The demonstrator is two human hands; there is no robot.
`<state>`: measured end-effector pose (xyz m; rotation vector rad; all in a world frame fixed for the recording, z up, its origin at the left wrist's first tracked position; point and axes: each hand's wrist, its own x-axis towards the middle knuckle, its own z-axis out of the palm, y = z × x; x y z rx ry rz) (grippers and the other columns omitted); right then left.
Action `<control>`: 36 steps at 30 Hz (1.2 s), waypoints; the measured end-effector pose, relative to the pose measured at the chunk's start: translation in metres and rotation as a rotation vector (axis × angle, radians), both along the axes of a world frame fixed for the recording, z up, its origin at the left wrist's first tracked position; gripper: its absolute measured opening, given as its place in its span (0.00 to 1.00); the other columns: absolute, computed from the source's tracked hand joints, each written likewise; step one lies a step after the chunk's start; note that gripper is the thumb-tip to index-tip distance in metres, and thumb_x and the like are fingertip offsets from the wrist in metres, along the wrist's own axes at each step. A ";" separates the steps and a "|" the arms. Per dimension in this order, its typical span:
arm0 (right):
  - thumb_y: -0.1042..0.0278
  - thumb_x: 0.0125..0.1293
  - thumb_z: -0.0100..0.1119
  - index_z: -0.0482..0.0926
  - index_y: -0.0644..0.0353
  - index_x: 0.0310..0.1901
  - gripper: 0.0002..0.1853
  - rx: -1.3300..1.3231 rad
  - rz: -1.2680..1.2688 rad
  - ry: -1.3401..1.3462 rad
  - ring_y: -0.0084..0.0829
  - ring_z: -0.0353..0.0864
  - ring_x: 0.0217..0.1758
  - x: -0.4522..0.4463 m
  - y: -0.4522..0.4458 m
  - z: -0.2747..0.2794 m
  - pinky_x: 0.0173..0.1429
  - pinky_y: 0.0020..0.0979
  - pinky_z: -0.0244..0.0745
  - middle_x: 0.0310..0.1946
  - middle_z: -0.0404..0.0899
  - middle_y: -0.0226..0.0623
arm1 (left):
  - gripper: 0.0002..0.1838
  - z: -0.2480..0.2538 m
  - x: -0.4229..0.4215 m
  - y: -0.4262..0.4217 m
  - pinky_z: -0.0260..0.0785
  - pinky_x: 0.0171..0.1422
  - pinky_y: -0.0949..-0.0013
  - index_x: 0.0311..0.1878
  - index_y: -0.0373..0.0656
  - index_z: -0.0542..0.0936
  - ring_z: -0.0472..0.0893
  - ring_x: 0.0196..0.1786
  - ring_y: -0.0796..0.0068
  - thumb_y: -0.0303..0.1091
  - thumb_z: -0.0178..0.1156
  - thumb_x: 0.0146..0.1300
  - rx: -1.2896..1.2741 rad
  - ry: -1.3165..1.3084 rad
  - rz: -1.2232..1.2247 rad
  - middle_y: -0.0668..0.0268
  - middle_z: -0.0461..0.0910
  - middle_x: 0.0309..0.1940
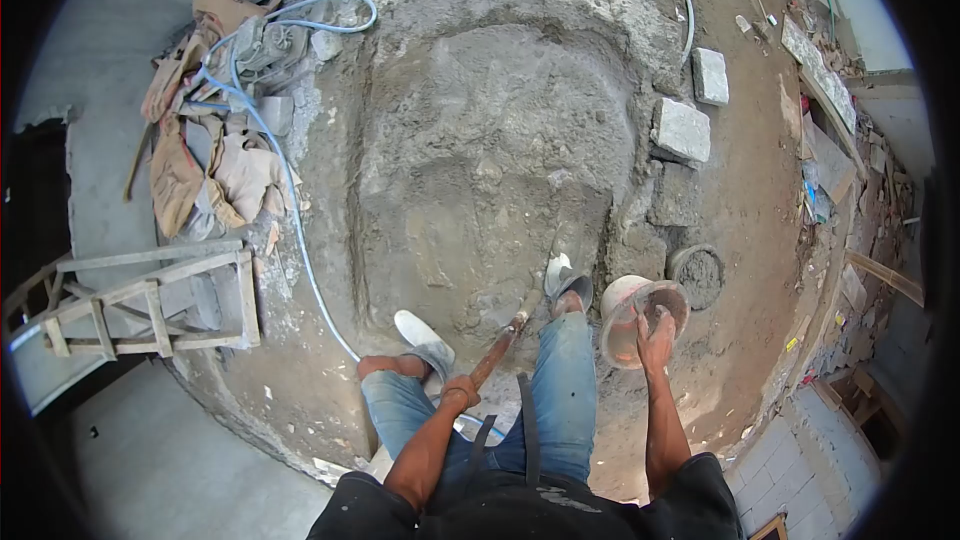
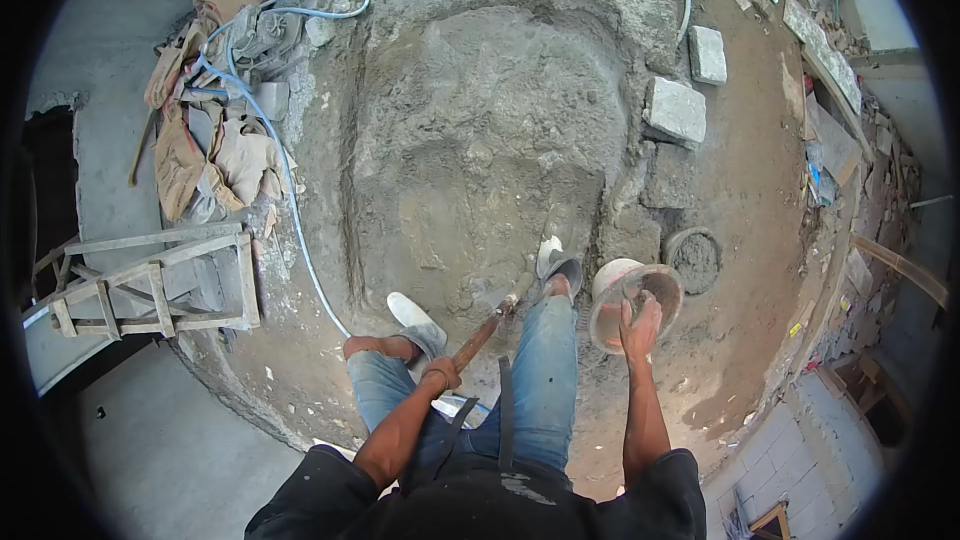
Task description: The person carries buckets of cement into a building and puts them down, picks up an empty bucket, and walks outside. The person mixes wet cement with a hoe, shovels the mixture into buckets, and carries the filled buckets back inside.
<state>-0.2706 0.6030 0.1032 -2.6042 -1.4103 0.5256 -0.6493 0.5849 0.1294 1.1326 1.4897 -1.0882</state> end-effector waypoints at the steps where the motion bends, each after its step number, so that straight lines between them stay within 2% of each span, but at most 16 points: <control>1: 0.57 0.54 0.56 0.68 0.66 0.44 0.22 0.060 -0.005 0.116 0.46 0.71 0.40 -0.015 0.027 0.007 0.47 0.39 0.63 0.34 0.72 0.47 | 0.15 0.006 -0.006 0.024 0.69 0.46 0.66 0.37 0.38 0.78 0.77 0.43 0.62 0.33 0.54 0.43 -0.004 0.001 -0.006 0.54 0.77 0.38; 3: 0.59 0.56 0.55 0.70 0.65 0.42 0.19 0.127 -0.031 0.353 0.42 0.71 0.39 -0.056 0.079 0.010 0.46 0.36 0.64 0.33 0.72 0.46 | 0.15 0.005 -0.020 0.074 0.70 0.41 0.65 0.35 0.35 0.78 0.79 0.37 0.62 0.32 0.53 0.43 -0.228 0.015 0.088 0.54 0.78 0.33; 4: 0.60 0.56 0.55 0.71 0.65 0.41 0.17 0.124 -0.054 0.480 0.40 0.72 0.37 -0.084 0.095 0.009 0.44 0.35 0.65 0.32 0.73 0.45 | 0.12 0.000 -0.037 0.087 0.71 0.29 0.67 0.29 0.36 0.79 0.79 0.26 0.67 0.32 0.57 0.40 -0.206 -0.029 0.096 0.57 0.78 0.25; 7: 0.55 0.56 0.55 0.73 0.63 0.36 0.17 -0.128 -0.098 0.717 0.26 0.70 0.23 -0.179 0.107 -0.051 0.31 0.26 0.66 0.21 0.73 0.34 | 0.10 -0.018 -0.086 0.123 0.69 0.24 0.68 0.24 0.36 0.77 0.77 0.21 0.69 0.33 0.59 0.38 -0.421 -0.053 0.195 0.60 0.77 0.21; 10: 0.46 0.49 0.59 0.74 0.65 0.35 0.25 -0.677 -0.530 0.975 0.26 0.69 0.25 -0.290 0.073 -0.158 0.31 0.27 0.65 0.21 0.71 0.33 | 0.10 -0.025 -0.126 0.151 0.67 0.20 0.69 0.22 0.35 0.76 0.75 0.16 0.70 0.33 0.60 0.37 -0.405 -0.161 0.278 0.62 0.75 0.16; 12: 0.49 0.48 0.59 0.73 0.69 0.35 0.26 -0.808 -0.921 0.995 0.31 0.70 0.24 -0.354 0.068 -0.165 0.29 0.32 0.66 0.20 0.70 0.37 | 0.13 -0.040 -0.160 0.137 0.66 0.20 0.68 0.27 0.34 0.75 0.74 0.15 0.69 0.33 0.60 0.37 -0.310 -0.207 0.354 0.60 0.75 0.16; 13: 0.49 0.48 0.59 0.73 0.69 0.35 0.26 -0.823 -0.908 0.985 0.31 0.70 0.24 -0.370 0.079 -0.177 0.29 0.32 0.66 0.20 0.70 0.37 | 0.13 -0.050 -0.175 0.124 0.66 0.20 0.68 0.27 0.34 0.75 0.74 0.15 0.69 0.33 0.60 0.37 -0.314 -0.207 0.374 0.60 0.75 0.16; 15: 0.58 0.50 0.55 0.72 0.72 0.37 0.22 -0.553 -1.368 1.035 0.36 0.71 0.22 -0.401 0.089 -0.191 0.26 0.35 0.67 0.22 0.71 0.42 | 0.18 -0.049 -0.204 0.084 0.69 0.24 0.68 0.35 0.36 0.73 0.75 0.18 0.70 0.36 0.59 0.38 -0.128 -0.330 0.434 0.60 0.75 0.20; 17: 0.66 0.46 0.52 0.73 0.72 0.34 0.16 -0.548 -1.339 1.088 0.37 0.71 0.20 -0.409 0.076 -0.221 0.23 0.36 0.66 0.22 0.72 0.42 | 0.20 -0.041 -0.217 0.067 0.69 0.26 0.67 0.36 0.36 0.73 0.76 0.20 0.70 0.36 0.60 0.38 -0.146 -0.304 0.541 0.60 0.75 0.21; 19: 0.71 0.43 0.51 0.74 0.70 0.27 0.11 -0.643 -0.790 0.675 0.34 0.70 0.19 -0.410 0.086 -0.230 0.23 0.35 0.66 0.20 0.71 0.41 | 0.22 -0.029 -0.206 0.053 0.70 0.32 0.64 0.39 0.38 0.71 0.78 0.26 0.65 0.36 0.61 0.38 -0.208 -0.193 0.759 0.57 0.76 0.23; 21: 0.70 0.42 0.52 0.73 0.69 0.25 0.09 -0.613 -0.768 0.701 0.32 0.69 0.18 -0.407 0.127 -0.217 0.21 0.34 0.65 0.18 0.70 0.39 | 0.21 -0.011 -0.195 0.049 0.68 0.39 0.58 0.38 0.38 0.71 0.77 0.33 0.53 0.36 0.60 0.38 0.020 -0.254 0.550 0.52 0.76 0.26; 25: 0.72 0.43 0.55 0.69 0.63 0.20 0.06 -0.367 -0.672 0.897 0.26 0.66 0.13 -0.416 0.203 -0.175 0.16 0.28 0.61 0.12 0.67 0.33 | 0.21 0.000 -0.191 0.078 0.66 0.41 0.55 0.38 0.40 0.70 0.75 0.36 0.47 0.36 0.61 0.38 0.159 -0.216 0.620 0.49 0.75 0.29; 28: 0.75 0.45 0.55 0.66 0.63 0.25 0.08 -0.092 -0.506 1.031 0.25 0.66 0.13 -0.431 0.342 -0.149 0.15 0.26 0.63 0.15 0.67 0.32 | 0.21 -0.061 -0.197 0.148 0.66 0.39 0.56 0.38 0.40 0.69 0.74 0.36 0.47 0.34 0.60 0.37 0.394 -0.438 0.763 0.48 0.75 0.29; 32: 0.72 0.45 0.55 0.64 0.67 0.31 0.13 0.080 -0.226 1.008 0.27 0.70 0.16 -0.428 0.538 -0.179 0.18 0.29 0.67 0.17 0.69 0.37 | 0.20 -0.153 -0.197 0.319 0.66 0.37 0.62 0.38 0.37 0.69 0.75 0.33 0.53 0.30 0.58 0.37 0.693 -0.705 0.842 0.50 0.73 0.26; 34: 0.72 0.45 0.55 0.67 0.67 0.25 0.09 0.136 -0.111 0.993 0.28 0.72 0.16 -0.423 0.618 -0.195 0.19 0.30 0.69 0.16 0.70 0.38 | 0.19 -0.207 -0.182 0.386 0.66 0.36 0.64 0.36 0.37 0.70 0.75 0.31 0.57 0.29 0.58 0.37 0.610 -0.816 1.015 0.53 0.73 0.25; 36: 0.71 0.45 0.56 0.71 0.71 0.26 0.10 0.106 -0.064 0.766 0.31 0.75 0.19 -0.410 0.673 -0.233 0.22 0.32 0.71 0.19 0.73 0.41 | 0.15 -0.231 -0.163 0.434 0.61 0.17 0.70 0.34 0.37 0.67 0.69 0.13 0.75 0.25 0.55 0.39 0.736 -0.897 0.993 0.65 0.67 0.17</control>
